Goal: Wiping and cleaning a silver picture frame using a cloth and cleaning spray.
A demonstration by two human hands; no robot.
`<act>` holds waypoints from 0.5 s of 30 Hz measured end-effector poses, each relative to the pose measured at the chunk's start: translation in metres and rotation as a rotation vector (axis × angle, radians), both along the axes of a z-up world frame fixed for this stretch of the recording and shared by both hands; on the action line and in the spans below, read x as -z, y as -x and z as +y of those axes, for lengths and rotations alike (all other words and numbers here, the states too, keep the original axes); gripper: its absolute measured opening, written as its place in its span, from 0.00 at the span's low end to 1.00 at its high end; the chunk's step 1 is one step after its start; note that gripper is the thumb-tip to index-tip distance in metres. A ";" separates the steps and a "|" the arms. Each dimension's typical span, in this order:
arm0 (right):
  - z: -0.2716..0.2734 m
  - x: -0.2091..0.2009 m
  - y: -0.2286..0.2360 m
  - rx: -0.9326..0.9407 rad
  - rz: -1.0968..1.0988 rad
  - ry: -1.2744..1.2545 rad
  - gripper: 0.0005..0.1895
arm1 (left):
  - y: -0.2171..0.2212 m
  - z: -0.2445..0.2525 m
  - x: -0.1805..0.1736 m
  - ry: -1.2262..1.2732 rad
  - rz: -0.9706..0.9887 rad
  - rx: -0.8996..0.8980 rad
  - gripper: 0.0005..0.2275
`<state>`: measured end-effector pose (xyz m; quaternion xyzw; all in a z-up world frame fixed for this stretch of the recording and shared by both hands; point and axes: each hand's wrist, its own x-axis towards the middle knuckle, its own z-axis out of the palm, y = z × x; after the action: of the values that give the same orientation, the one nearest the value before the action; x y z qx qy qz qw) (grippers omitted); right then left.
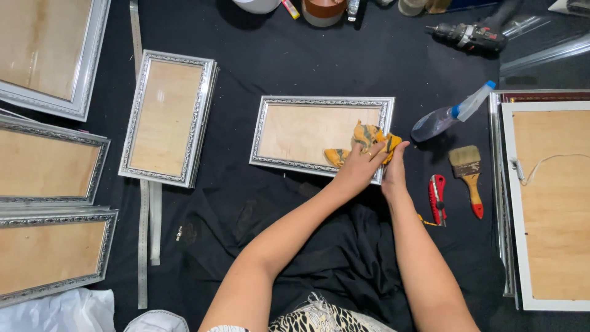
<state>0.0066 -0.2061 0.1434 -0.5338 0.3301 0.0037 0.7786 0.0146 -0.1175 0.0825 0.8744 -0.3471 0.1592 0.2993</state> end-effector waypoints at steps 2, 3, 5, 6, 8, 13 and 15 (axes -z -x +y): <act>0.007 -0.023 0.000 -0.048 -0.006 -0.004 0.50 | 0.017 0.008 0.000 -0.007 -0.048 0.025 0.13; 0.010 -0.036 -0.001 -0.094 -0.016 -0.006 0.53 | 0.025 0.011 -0.001 -0.012 -0.098 0.052 0.11; 0.004 -0.029 0.004 -0.096 -0.009 -0.008 0.53 | 0.037 0.021 -0.014 0.022 -0.094 0.080 0.10; 0.001 -0.025 0.006 -0.098 0.000 -0.010 0.53 | 0.042 0.026 -0.021 0.057 -0.087 0.109 0.09; -0.008 -0.001 0.004 -0.102 -0.032 -0.042 0.53 | 0.044 0.033 -0.019 0.090 -0.083 0.131 0.06; -0.020 0.031 0.000 -0.134 -0.080 -0.070 0.53 | 0.038 0.042 0.008 0.097 -0.072 0.074 0.06; -0.022 0.034 -0.001 -0.125 -0.094 -0.073 0.52 | 0.035 0.049 0.028 -0.072 -0.066 -0.003 0.02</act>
<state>0.0081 -0.2278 0.1089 -0.5240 0.2588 0.0393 0.8105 -0.0202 -0.0683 0.0548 0.8793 -0.3610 0.1758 0.2560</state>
